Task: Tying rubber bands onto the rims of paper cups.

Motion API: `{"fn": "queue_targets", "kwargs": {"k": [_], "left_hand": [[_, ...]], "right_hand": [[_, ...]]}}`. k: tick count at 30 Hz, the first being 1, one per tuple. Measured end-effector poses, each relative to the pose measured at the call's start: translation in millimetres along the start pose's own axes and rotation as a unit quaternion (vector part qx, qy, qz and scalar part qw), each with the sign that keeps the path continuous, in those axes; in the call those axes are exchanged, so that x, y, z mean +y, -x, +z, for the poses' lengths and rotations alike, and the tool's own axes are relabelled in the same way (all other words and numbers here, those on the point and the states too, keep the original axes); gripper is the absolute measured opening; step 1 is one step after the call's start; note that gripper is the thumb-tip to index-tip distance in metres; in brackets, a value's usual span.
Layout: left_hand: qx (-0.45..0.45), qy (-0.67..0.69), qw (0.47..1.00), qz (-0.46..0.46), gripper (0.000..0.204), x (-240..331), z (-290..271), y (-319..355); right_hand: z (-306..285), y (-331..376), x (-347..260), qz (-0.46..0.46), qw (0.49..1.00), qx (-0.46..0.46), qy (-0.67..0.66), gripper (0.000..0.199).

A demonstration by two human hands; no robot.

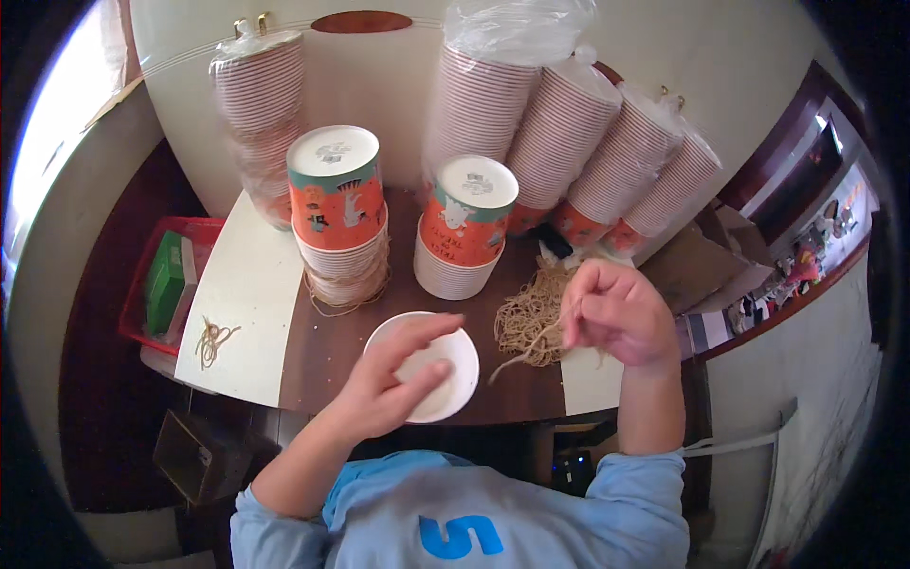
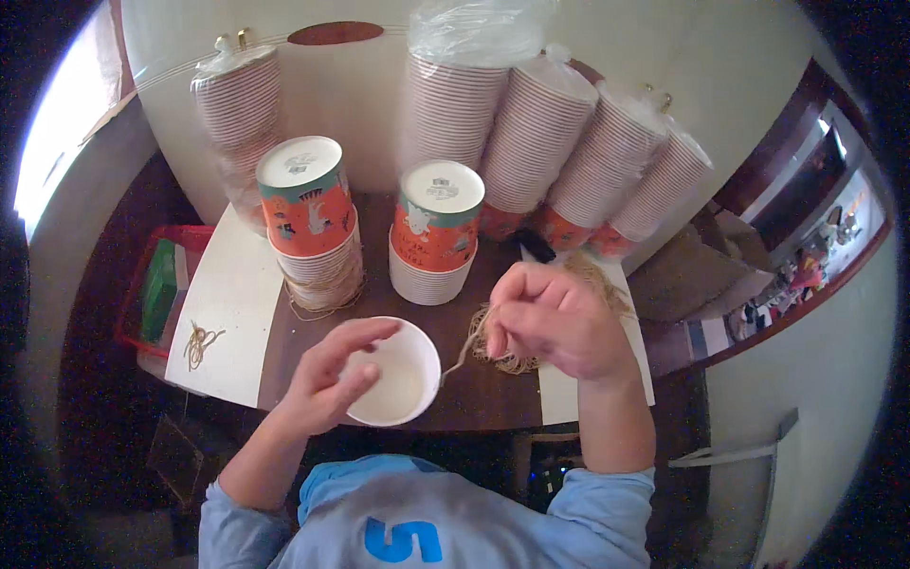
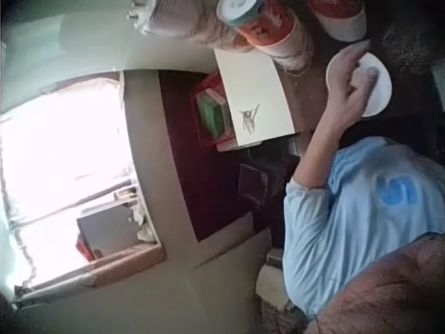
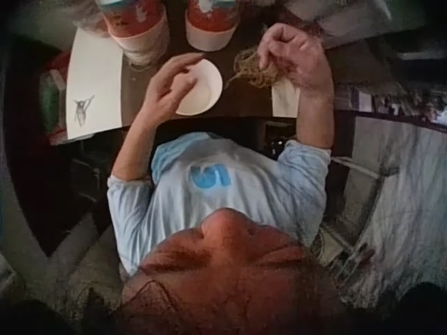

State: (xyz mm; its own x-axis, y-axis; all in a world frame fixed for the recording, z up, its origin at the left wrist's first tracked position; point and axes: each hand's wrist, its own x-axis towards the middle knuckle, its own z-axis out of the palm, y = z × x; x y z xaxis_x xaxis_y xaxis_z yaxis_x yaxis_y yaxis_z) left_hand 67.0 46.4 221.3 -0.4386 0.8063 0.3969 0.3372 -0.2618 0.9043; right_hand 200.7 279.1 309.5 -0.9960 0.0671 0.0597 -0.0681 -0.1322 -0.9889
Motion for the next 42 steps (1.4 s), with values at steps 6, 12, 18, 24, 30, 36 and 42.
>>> {"fn": "queue_targets", "kwargs": {"k": [6, 12, 18, 24, 30, 36, 42], "left_hand": [[-0.191, 0.286, 0.918, -0.196, 0.029, 14, 22, -6], [-0.131, 0.326, 0.892, -0.284, 0.035, -15, 6, 46], [-0.127, 0.337, 0.863, -0.355, 0.031, -11, -2, 54], [-0.144, 0.326, 0.846, -0.396, 0.03, -13, 15, 43], [-0.125, 0.326, 0.837, -0.421, 0.035, -23, 10, 53], [-0.082, 0.423, 0.788, -0.44, 0.041, -25, 7, 55], [-0.064, 0.426, 0.779, -0.455, 0.039, -33, 5, 72]], "right_hand": [[22, -1, 0, 0.083, 0.996, -0.002, 0.02, 0.007], [-2, 15, 32, 0.091, 0.993, 0.069, 0.027, 0.006], [14, 14, 84, -0.025, 0.85, 0.038, 0.525, 0.046], [74, 6, 107, 0.035, 0.976, -0.146, 0.156, 0.059], [79, 11, 114, 0.007, 0.959, -0.096, 0.266, 0.031], [82, 13, 123, -0.132, 0.912, -0.009, 0.389, 0.017], [77, 15, 126, -0.154, 0.913, 0.015, 0.377, 0.017]]}}
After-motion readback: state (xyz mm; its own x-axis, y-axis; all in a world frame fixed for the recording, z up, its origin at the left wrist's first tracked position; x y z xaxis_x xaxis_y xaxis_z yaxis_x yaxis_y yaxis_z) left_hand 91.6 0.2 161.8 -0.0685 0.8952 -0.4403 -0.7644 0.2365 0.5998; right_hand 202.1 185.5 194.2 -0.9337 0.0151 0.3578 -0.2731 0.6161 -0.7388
